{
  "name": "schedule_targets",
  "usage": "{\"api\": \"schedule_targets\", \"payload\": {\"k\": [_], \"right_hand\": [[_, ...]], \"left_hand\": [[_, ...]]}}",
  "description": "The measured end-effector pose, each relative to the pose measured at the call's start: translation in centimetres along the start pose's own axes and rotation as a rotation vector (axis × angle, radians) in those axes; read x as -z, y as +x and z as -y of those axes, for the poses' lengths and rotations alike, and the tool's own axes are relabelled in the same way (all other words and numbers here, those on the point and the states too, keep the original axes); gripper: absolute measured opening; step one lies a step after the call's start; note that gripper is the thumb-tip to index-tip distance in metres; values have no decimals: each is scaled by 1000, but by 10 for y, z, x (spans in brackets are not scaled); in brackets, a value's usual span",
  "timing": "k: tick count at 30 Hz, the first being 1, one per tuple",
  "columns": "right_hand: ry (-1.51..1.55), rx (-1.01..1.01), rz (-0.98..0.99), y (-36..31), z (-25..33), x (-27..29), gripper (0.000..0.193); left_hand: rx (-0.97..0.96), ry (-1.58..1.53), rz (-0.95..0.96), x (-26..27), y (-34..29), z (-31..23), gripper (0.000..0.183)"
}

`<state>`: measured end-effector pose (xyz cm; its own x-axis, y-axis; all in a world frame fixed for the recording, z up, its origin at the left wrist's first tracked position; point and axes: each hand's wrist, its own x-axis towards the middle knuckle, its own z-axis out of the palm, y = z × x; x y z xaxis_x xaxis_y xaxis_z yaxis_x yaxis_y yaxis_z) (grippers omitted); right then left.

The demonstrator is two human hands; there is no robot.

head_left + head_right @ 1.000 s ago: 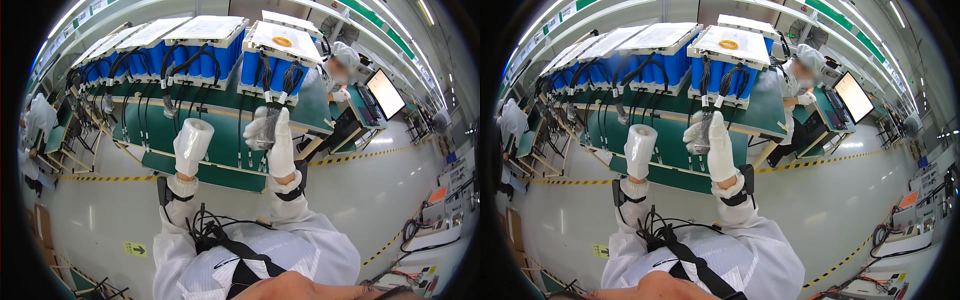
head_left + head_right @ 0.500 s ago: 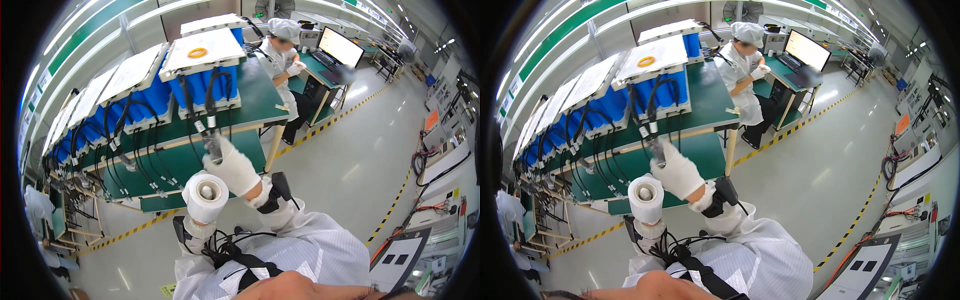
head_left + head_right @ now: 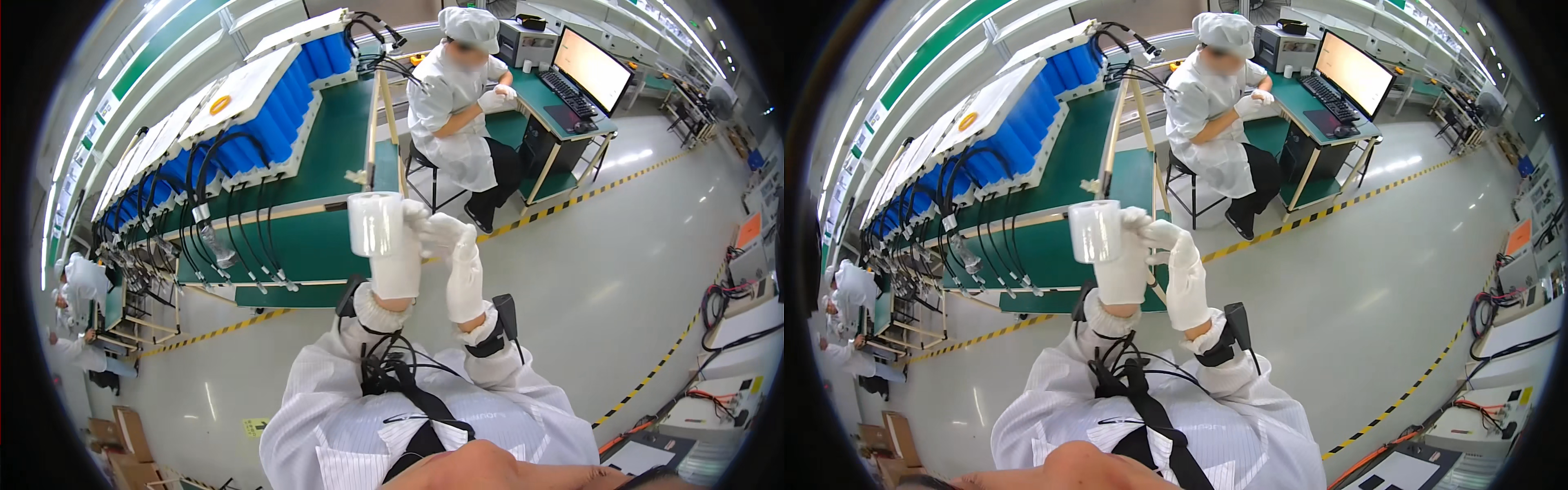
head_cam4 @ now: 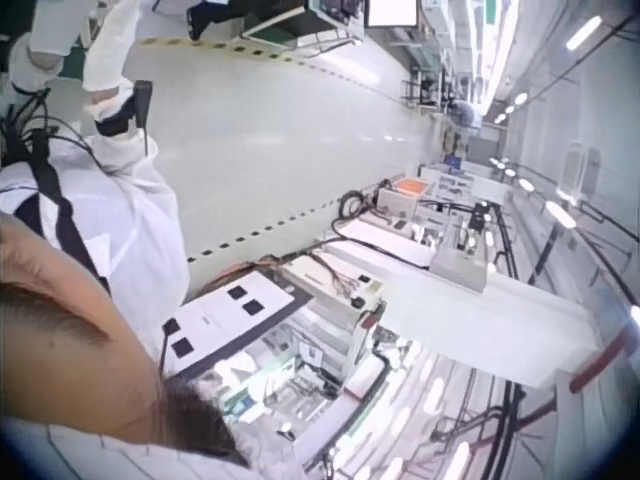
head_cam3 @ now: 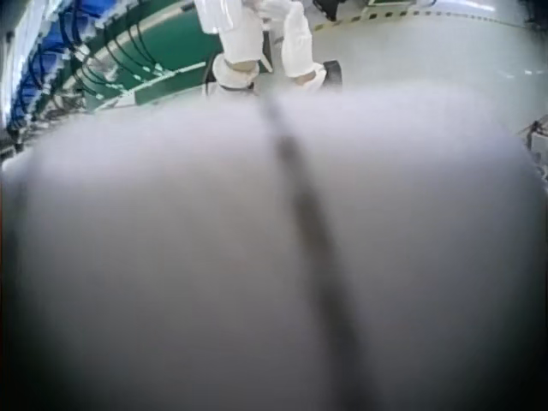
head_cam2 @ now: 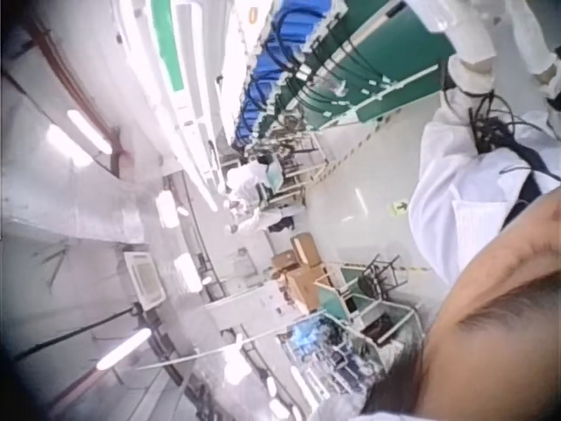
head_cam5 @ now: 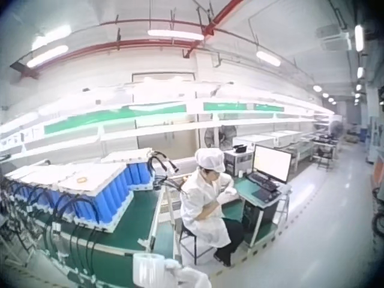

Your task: The recorder applies white adhesive tape to bundle or secure black cable connectors on a battery assembly line.

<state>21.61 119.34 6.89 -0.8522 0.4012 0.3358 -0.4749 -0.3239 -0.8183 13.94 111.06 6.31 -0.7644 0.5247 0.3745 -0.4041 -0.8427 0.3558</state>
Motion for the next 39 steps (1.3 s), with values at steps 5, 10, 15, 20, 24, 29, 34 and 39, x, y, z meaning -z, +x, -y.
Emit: {"api": "schedule_targets", "payload": {"k": [5, 10, 15, 20, 24, 29, 34, 39], "right_hand": [[-84, 32, 1, 27, 24, 52, 31], [-130, 41, -135, 77, 36, 67, 43], [59, 28, -73, 144, 23, 98, 52], [-23, -27, 128, 228, 13, 131, 37], [45, -103, 353, 297, 10, 138, 19], [-241, 116, 404, 346, -7, 106, 23], [-283, 183, 504, 380, -41, 94, 17], [-12, -105, 643, 410, -65, 90, 12]], "left_hand": [[14, 25, -26, 3, 35, 70, 44], [-80, 516, -124, -8, 78, 103, 44], [-263, 604, -229, 17, 143, 97, 44], [-252, 1109, -218, 32, 203, 76, 39], [-269, 1247, -288, 41, 236, 62, 35], [-289, 1274, -381, 49, 258, 36, 34], [-315, 1022, -548, 45, 272, 21, 34], [-423, 935, -594, 62, 289, 8, 38]]}}
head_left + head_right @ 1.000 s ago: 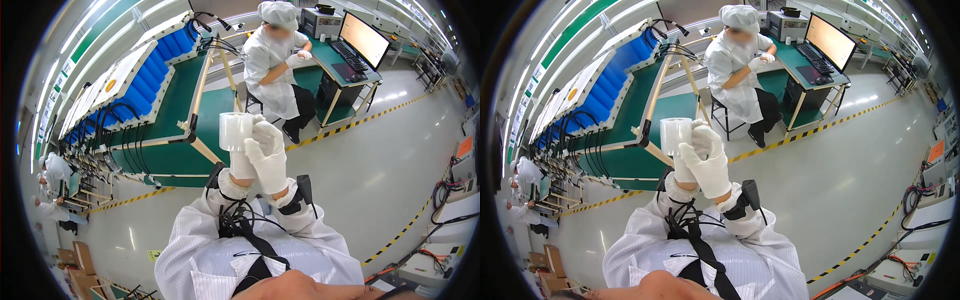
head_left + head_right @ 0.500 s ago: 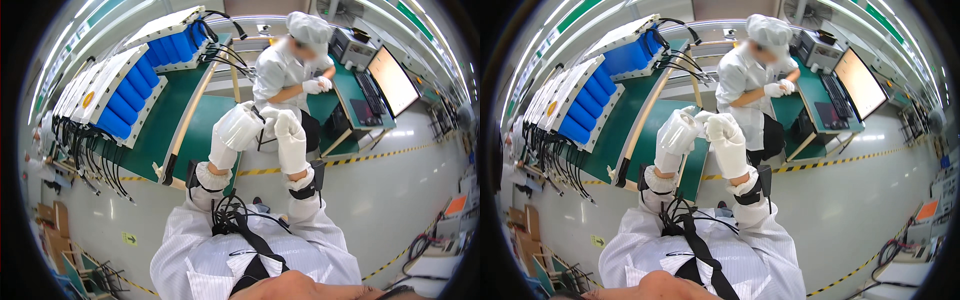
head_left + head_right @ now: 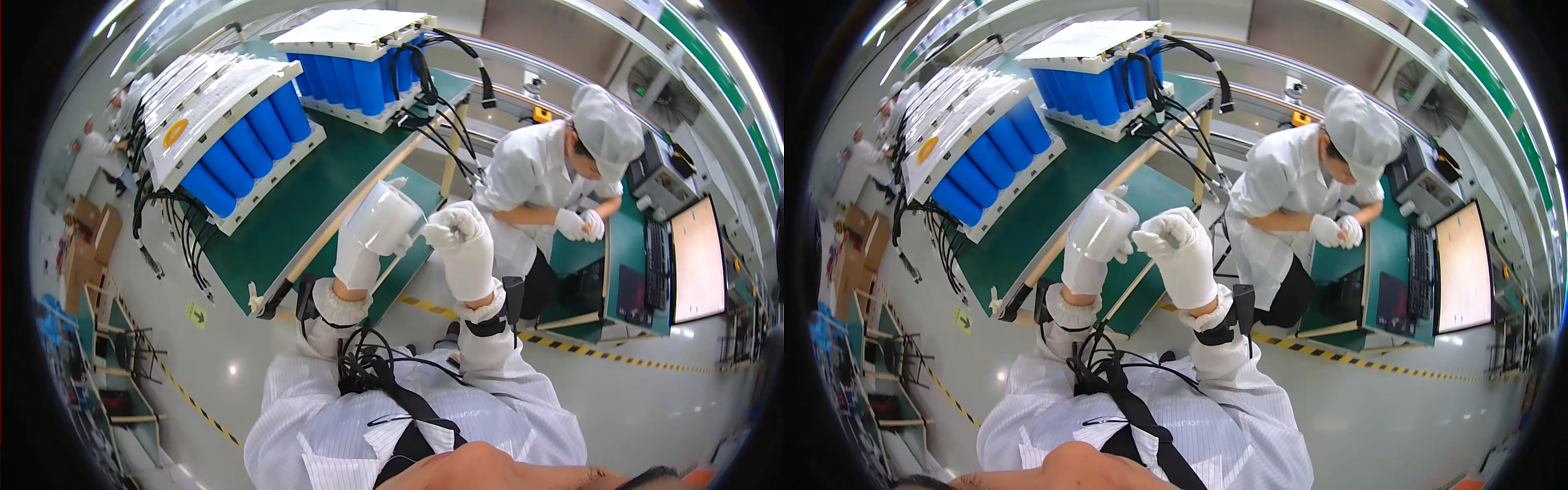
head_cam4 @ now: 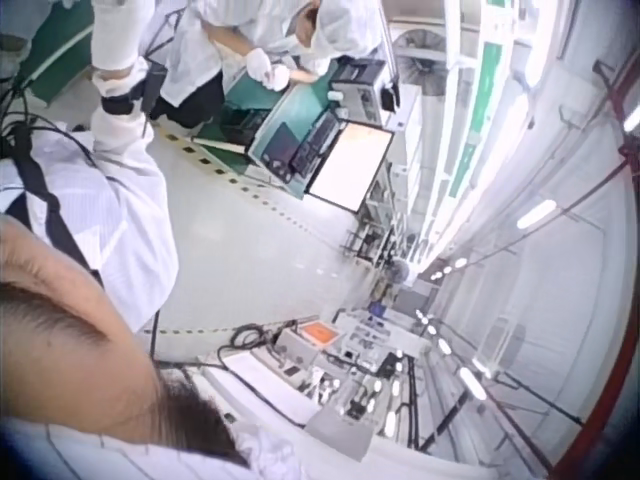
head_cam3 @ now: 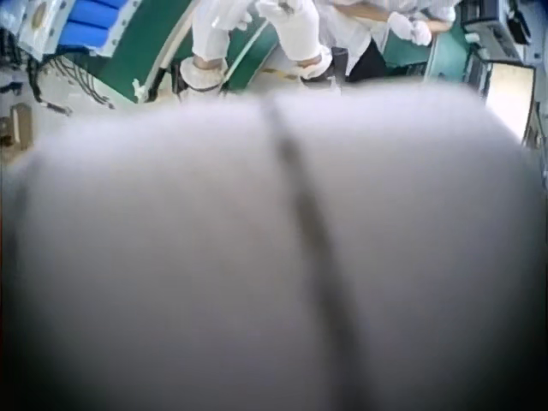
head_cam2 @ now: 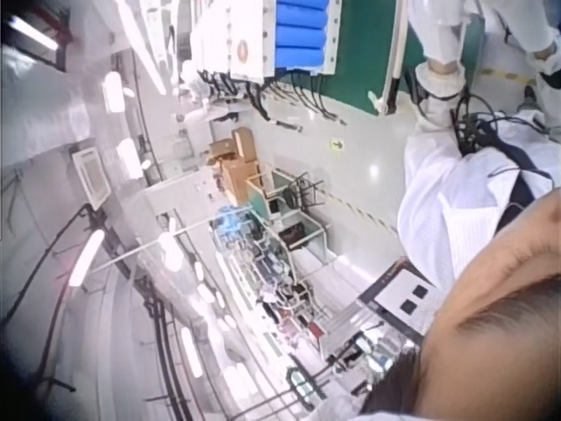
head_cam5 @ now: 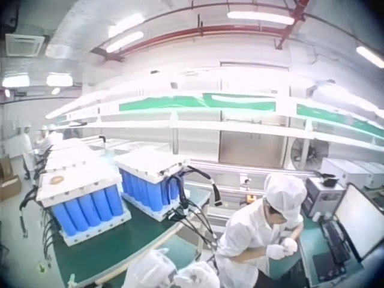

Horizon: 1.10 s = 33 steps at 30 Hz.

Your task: The recorder applies white adhesive tape to bundle or secure black cable connectors on a battery assembly line.

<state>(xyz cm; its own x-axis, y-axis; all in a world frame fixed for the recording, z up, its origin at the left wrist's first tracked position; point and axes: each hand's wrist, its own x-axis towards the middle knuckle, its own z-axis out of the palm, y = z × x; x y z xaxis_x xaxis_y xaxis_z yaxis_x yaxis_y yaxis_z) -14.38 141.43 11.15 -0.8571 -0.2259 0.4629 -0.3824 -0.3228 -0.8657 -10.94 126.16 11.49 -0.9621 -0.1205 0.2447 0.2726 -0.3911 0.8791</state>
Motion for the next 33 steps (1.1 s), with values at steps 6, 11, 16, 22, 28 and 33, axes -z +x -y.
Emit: {"api": "schedule_targets", "payload": {"k": [6, 11, 16, 22, 28, 33], "right_hand": [[342, -191, 198, 41, -40, 48, 12], [538, -324, 204, 62, -76, 62, 52], [495, -524, 320, 74, -68, 59, 29], [608, -384, 313, 99, -72, 69, 16], [-208, 370, 275, 174, -93, 65, 16], [-65, 182, 606, 193, -93, 66, 19]], "left_hand": [[-114, -52, -187, -22, 33, 27, 46], [-224, -34, -332, -48, 56, 43, 49], [-414, 831, -541, -51, 66, 69, 47], [-571, 834, -680, -68, 83, 63, 36], [-608, 466, -692, -36, 106, 66, 38], [-610, 349, -679, -21, 109, 65, 41]]}}
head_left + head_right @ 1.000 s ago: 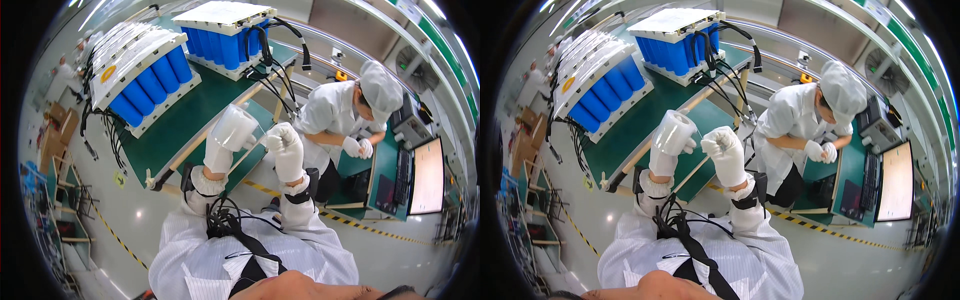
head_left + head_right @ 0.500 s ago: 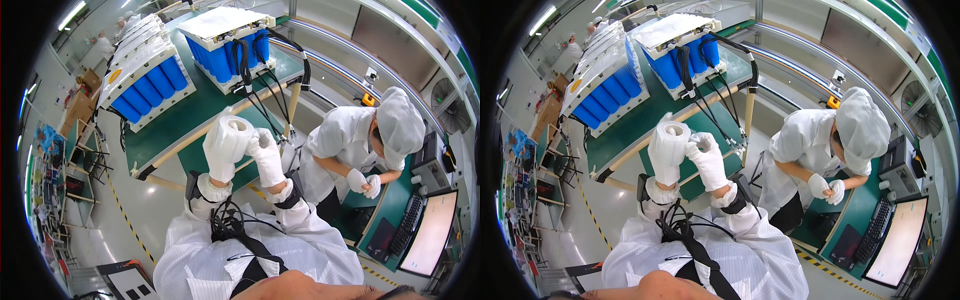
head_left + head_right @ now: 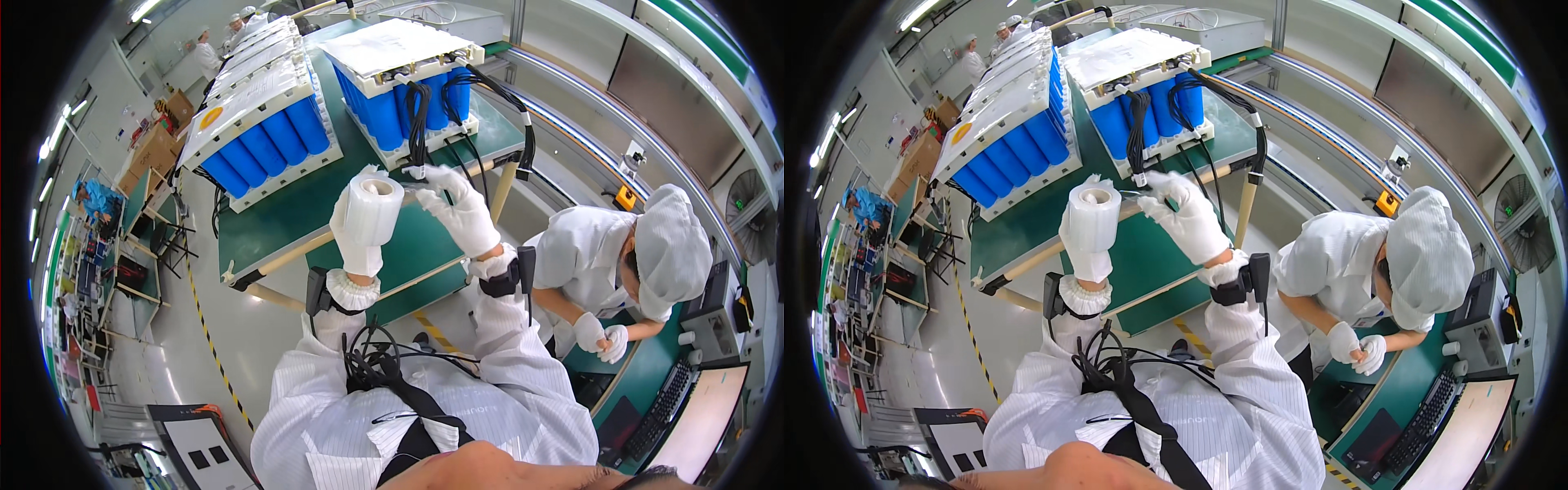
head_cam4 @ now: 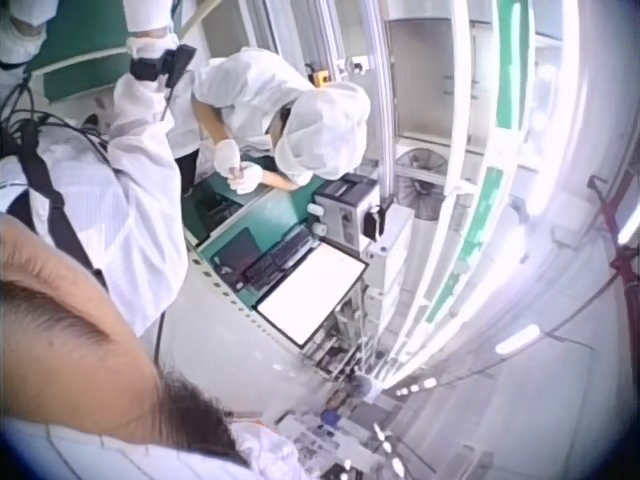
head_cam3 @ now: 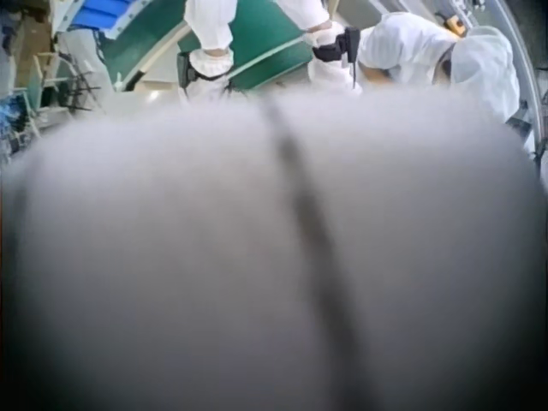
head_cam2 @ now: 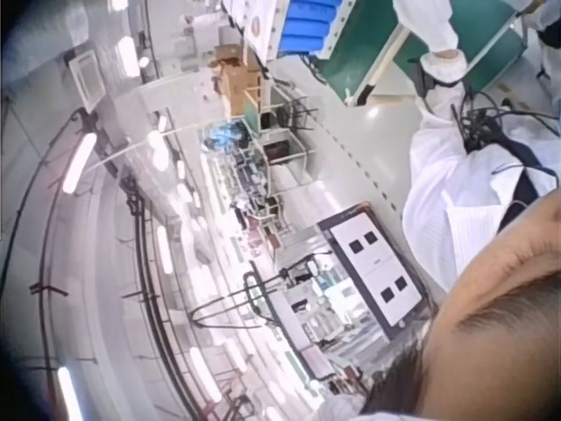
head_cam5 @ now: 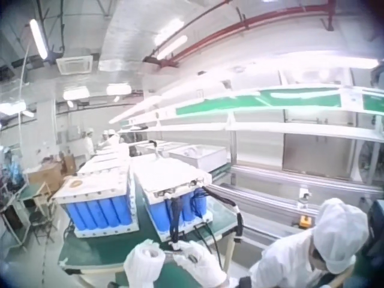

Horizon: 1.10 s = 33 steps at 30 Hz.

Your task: The recorder applies white adhesive tape to bundle or secure black cable connectors on a battery assembly line.

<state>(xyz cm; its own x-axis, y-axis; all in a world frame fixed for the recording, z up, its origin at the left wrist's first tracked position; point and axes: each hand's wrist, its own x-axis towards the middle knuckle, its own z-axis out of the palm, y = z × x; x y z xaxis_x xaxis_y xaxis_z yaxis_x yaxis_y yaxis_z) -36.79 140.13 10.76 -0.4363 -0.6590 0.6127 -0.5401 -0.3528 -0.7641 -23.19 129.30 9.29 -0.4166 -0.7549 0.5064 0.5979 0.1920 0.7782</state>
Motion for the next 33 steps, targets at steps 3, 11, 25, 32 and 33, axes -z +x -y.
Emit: {"api": "schedule_targets", "payload": {"k": [3, 11, 25, 32, 33], "right_hand": [[276, -274, 98, -21, 19, 4, 20], [609, -292, -61, -59, 23, 4, 8], [527, -94, -151, -80, 41, 4, 6], [698, -263, -164, -75, 39, 5, 8], [739, -299, -197, -73, 36, 2, 8]], "left_hand": [[123, -57, 0, 11, -7, 3, 41], [141, 214, 47, 5, -41, 5, 22], [277, 232, -35, -10, -69, -6, 30], [-107, 792, 99, 25, -83, 43, 26], [-102, 797, 114, 23, -80, 36, 25]]}}
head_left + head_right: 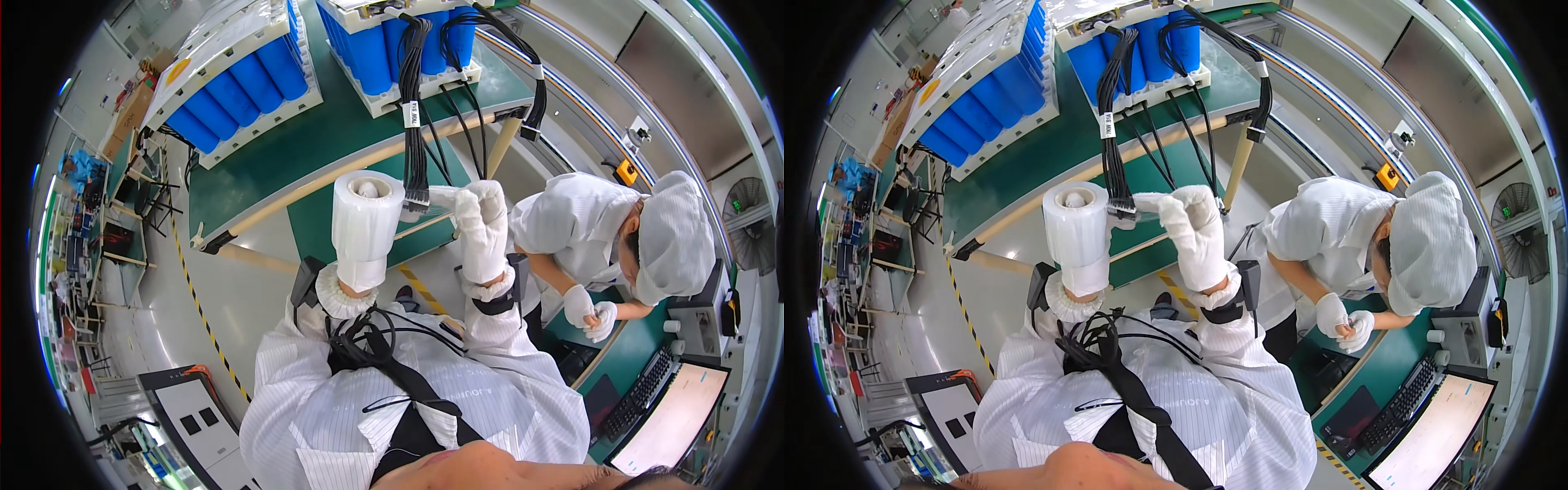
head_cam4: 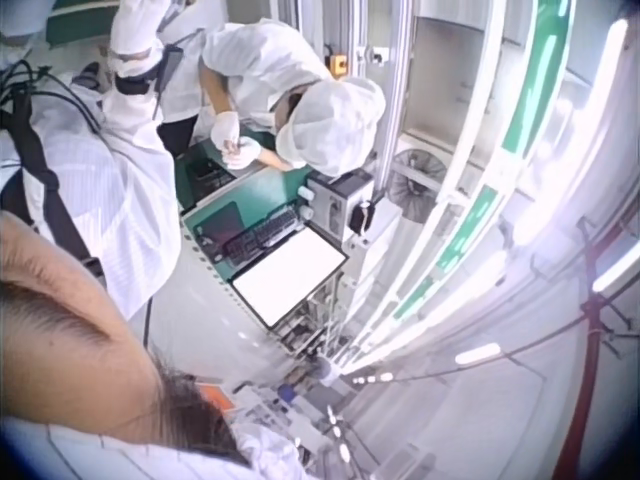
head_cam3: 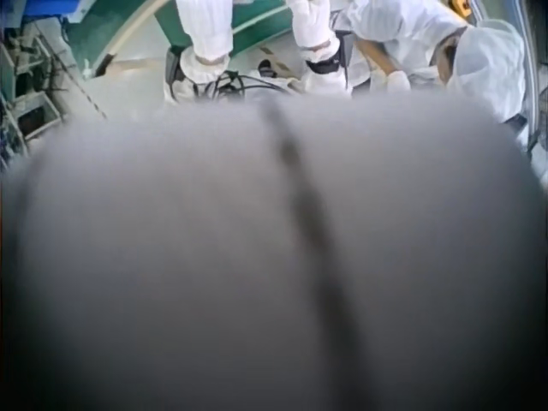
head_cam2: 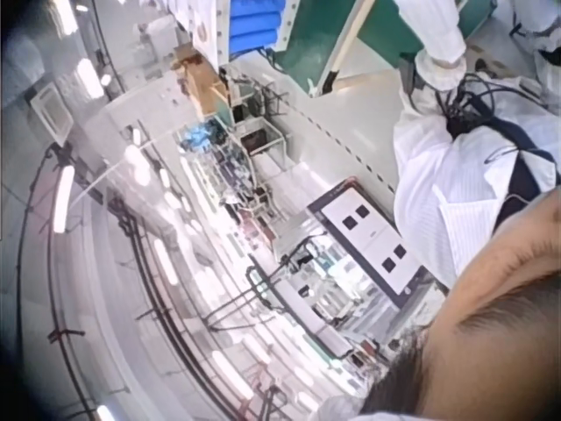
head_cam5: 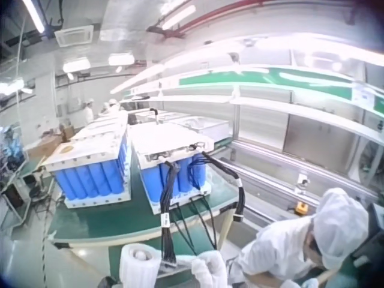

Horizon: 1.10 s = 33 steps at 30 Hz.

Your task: The recorder applies white adhesive tape to bundle or secure black cable connectors on a battery assembly line.

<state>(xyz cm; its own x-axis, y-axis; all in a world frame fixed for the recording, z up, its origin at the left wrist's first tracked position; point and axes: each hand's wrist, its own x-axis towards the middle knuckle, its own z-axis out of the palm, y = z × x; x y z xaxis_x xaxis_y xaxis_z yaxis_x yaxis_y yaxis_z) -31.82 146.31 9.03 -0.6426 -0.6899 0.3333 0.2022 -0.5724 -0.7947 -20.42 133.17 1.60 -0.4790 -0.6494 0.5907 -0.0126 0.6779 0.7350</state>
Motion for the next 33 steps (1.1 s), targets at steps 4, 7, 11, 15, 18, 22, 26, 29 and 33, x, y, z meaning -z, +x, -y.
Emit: {"api": "schedule_targets", "payload": {"k": [4, 7, 11, 15, 18, 22, 26, 29, 33], "right_hand": [[-82, -79, -118, 16, -15, -1, 11], [-71, -101, -121, 27, -22, -18, 10], [10, -7, -158, 25, -28, -34, 8], [-21, -8, -206, 15, -24, -42, 15], [-132, -116, -82, 12, -10, -29, 23], [-148, -276, -25, 12, 12, -34, 17], [-92, -251, 146, 24, 1, -21, 13], [-87, -172, 237, 30, -7, -22, 15], [-226, 30, 278, 39, -4, -35, 12]], "left_hand": [[-235, 11, -86, 4, 18, -37, 21], [181, -790, 13, 5, 14, -42, 23], [284, -704, 133, 11, 22, -24, 24], [-157, 234, -46, 7, 23, -18, 21], [-7, 55, -45, 12, 22, -22, 20], [90, 323, 30, 19, 42, -77, 24], [-32, -72, 58, 27, 39, -56, 23], [183, -766, 180, 14, 38, -12, 20], [580, -878, 489, 7, 43, -24, 27]]}}
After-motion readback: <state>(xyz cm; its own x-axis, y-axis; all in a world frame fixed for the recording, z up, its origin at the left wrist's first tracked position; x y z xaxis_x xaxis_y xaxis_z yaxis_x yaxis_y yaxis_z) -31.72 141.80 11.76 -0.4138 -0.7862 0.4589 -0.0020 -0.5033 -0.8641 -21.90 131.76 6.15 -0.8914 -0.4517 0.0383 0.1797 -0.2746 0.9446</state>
